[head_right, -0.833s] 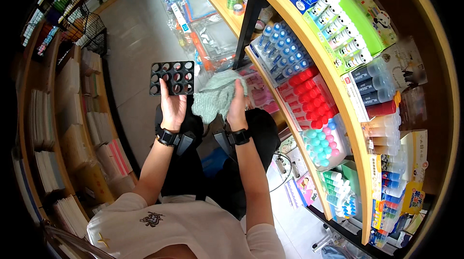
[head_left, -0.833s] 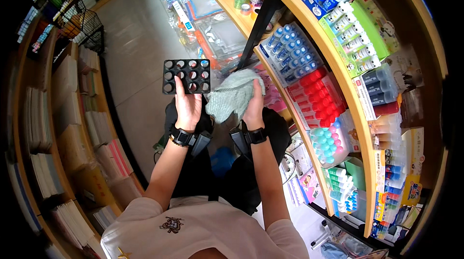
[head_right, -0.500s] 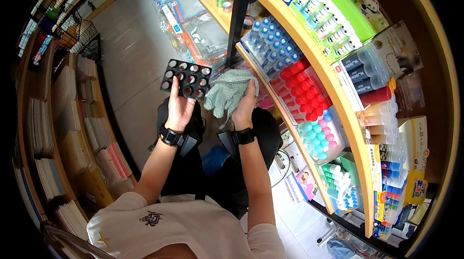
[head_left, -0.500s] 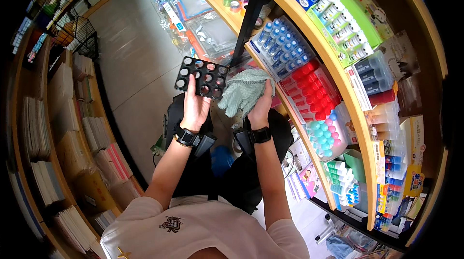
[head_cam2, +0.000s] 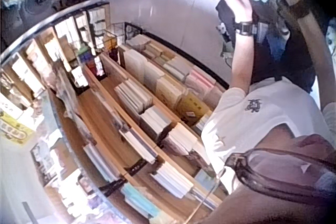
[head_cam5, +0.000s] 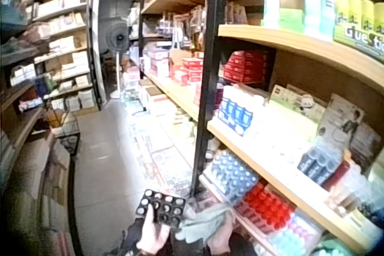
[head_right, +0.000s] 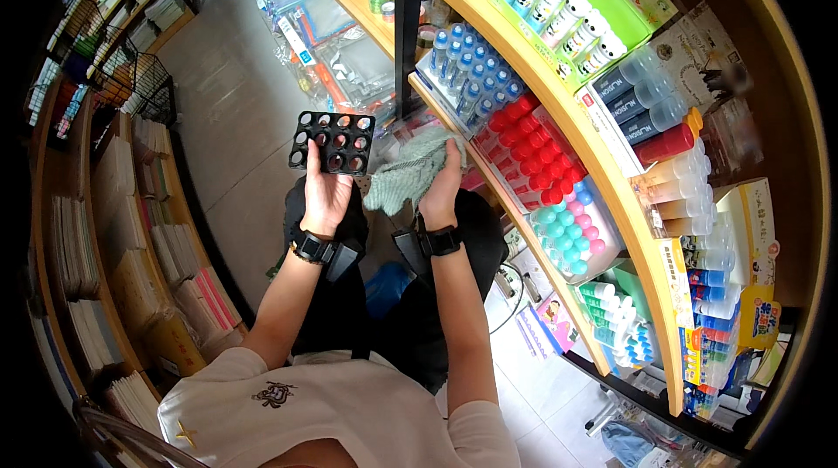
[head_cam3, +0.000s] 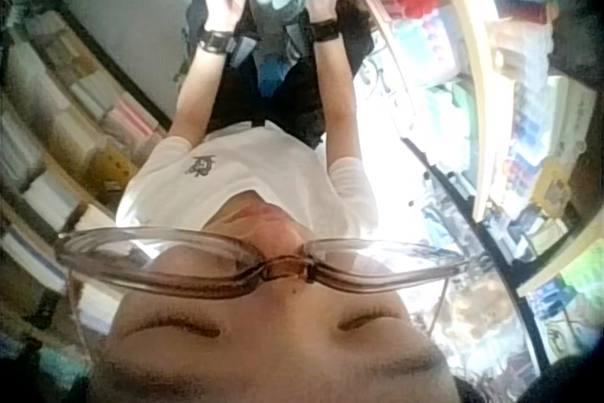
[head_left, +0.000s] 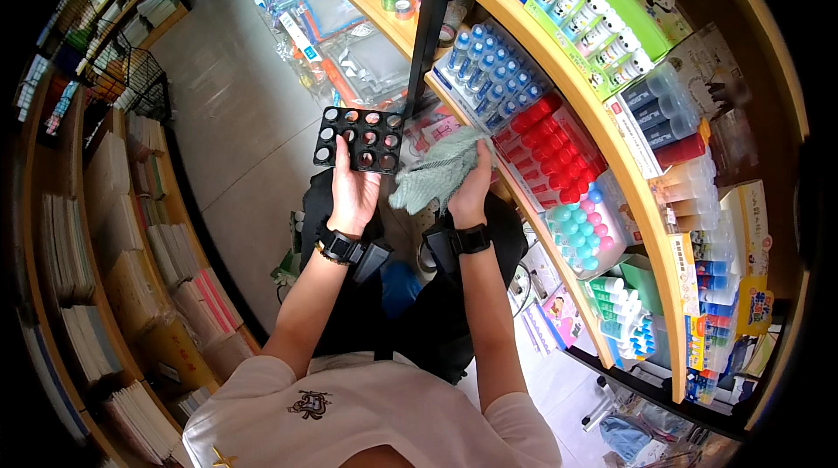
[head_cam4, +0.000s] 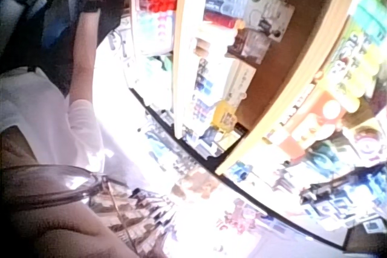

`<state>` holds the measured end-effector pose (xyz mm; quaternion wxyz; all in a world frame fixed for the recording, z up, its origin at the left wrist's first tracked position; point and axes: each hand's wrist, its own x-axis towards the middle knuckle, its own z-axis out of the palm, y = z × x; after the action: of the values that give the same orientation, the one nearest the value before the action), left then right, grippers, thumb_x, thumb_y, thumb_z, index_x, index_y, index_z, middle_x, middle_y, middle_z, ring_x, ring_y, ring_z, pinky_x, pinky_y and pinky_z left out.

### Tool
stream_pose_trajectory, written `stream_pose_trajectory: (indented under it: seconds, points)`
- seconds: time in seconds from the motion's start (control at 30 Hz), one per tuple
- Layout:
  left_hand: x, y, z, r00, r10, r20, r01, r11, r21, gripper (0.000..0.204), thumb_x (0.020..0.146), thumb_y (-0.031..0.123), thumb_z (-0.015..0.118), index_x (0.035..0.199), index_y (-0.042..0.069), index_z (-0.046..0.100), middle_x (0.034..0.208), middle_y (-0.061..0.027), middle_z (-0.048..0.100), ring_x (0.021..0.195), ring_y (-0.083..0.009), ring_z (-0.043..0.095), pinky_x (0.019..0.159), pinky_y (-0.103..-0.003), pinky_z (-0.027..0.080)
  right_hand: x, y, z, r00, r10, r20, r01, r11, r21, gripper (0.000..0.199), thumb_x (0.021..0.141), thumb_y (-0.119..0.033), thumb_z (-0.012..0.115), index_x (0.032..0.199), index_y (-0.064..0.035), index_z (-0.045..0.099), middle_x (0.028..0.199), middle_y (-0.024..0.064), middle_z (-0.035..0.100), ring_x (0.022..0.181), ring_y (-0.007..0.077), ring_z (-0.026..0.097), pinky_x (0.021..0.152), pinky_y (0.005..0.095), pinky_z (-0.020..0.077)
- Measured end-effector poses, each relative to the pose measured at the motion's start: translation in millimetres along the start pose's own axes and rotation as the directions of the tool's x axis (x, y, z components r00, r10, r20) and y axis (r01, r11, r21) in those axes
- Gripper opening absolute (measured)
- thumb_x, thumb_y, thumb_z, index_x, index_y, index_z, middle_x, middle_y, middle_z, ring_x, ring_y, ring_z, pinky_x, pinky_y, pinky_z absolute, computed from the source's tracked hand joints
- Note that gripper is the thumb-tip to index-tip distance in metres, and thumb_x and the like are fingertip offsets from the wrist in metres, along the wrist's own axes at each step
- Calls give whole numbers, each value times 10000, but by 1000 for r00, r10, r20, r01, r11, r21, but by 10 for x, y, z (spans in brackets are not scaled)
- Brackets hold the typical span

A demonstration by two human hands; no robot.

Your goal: The person wipes a black plastic tray with a cloth by hand before placing white bottles into a green box.

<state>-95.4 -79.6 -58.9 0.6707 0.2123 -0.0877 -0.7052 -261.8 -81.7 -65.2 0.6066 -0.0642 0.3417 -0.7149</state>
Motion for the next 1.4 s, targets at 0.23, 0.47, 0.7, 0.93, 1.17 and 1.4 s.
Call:
stream_pose_trajectory:
  seconds: [0.23, 0.47, 0.7, 0.93, 1.17, 1.4]
  points:
    - [16, 178, -95, 996, 81, -26, -81, 997, 18, 347, 952, 341, 451, 1194, 96, 493, 1136, -74, 541, 1065, -247, 540, 921, -368, 451, -55, 219, 81, 963, 191, 190, -157, 971, -179, 327, 914, -308, 507, 1077, -32, 573, 1021, 29, 605, 928, 147, 575, 827, 292, 450]
    - [8, 385, -199, 993, 115, -40, -119, 985, -123, 260, 942, 357, 462, 1088, 153, 533, 1138, -78, 538, 1088, -298, 522, 910, -400, 446, -49, 521, 212, 970, 226, 86, -120, 758, -641, 378, 897, -276, 543, 1127, 23, 569, 1122, 42, 578, 1037, 123, 519, 909, 273, 387]
    - [-44, 557, -221, 996, 90, -19, -92, 992, -84, 247, 950, 381, 442, 1068, 176, 514, 1030, -42, 587, 994, -272, 559, 790, -351, 463, -90, 716, 360, 969, 183, 166, -37, 772, -635, 451, 908, -280, 524, 1212, 53, 501, 1202, 67, 541, 1106, 150, 490, 958, 288, 354]
    - [-70, 635, -290, 991, 65, -113, -68, 997, -27, 215, 958, 370, 437, 1054, 192, 509, 970, -11, 595, 905, -164, 578, 744, -297, 457, 25, 809, 429, 999, 49, -13, -51, 961, -271, 373, 916, -244, 500, 1175, 24, 510, 1170, 77, 545, 1070, 180, 519, 916, 298, 406]
    - [-96, 560, -149, 999, 32, -27, -32, 999, 8, 220, 966, 378, 412, 1041, 194, 507, 951, -4, 589, 870, -157, 584, 704, -277, 442, 121, 651, 236, 987, 75, 145, 3, 880, -475, 353, 859, -152, 548, 1169, 10, 500, 1137, 94, 535, 1042, 183, 500, 918, 283, 369]
    - [-61, 359, -75, 992, 78, -98, -80, 997, -19, 282, 934, 279, 520, 1188, 155, 510, 1044, -5, 592, 775, -88, 487, 772, -288, 474, 18, 430, 155, 945, 47, 323, 215, 658, -722, 245, 823, -122, 588, 1042, -22, 542, 1007, 42, 528, 963, 142, 491, 862, 249, 368]
